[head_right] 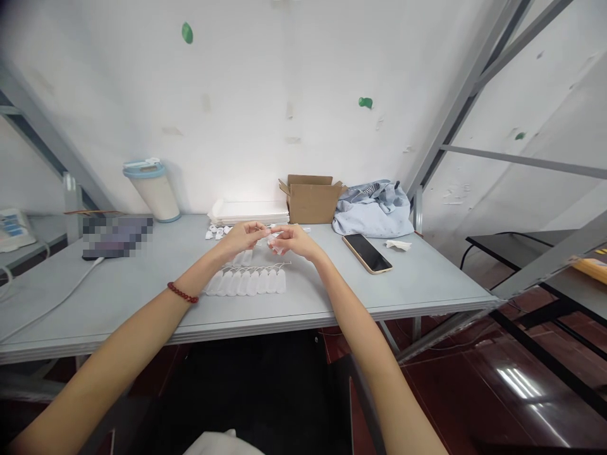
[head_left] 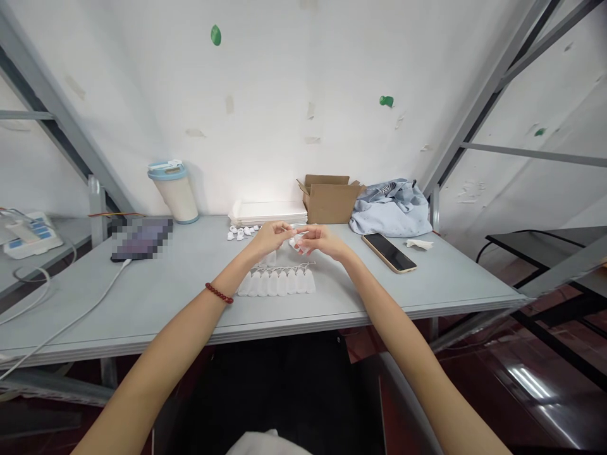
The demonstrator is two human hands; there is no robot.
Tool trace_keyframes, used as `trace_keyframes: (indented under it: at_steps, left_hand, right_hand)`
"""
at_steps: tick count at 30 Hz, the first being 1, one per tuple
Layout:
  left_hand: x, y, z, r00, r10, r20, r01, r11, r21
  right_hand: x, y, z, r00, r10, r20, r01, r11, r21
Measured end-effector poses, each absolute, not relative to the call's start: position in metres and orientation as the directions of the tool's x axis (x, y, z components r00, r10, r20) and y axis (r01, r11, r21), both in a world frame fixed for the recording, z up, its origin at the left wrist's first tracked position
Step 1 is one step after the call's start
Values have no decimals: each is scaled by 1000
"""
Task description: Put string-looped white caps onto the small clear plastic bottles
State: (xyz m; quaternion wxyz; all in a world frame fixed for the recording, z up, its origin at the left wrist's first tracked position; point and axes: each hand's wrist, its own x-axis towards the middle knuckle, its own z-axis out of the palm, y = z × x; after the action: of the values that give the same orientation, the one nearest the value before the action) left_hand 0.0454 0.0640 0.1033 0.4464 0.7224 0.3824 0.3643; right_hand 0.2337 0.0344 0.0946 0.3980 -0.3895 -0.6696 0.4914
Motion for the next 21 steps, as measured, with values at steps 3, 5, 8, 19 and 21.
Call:
trace_keyframes:
  at_steps: [3,5,8,19,21]
  left_hand:
    - [45,66,102,425,815,394,364,-552,750]
    - [45,67,102,418,777,471,409,-624,666]
    - [46,65,102,418,736,533,448,-677,584]
    - [53,54,109,318,894,316,448,-435,781]
    - [51,54,113,284,945,163,416,-275,867]
  right_hand:
    - [233,35,94,-346,926,152,126,207,-970]
    - [232,36,94,-307,939,153,115,197,-974]
    - [232,37,93,-245,954,174,105,204,-973]
    - [232,43,89,-124,965,230,107,243,-964]
    - [231,43,88,-127,961,244,119,259,-959]
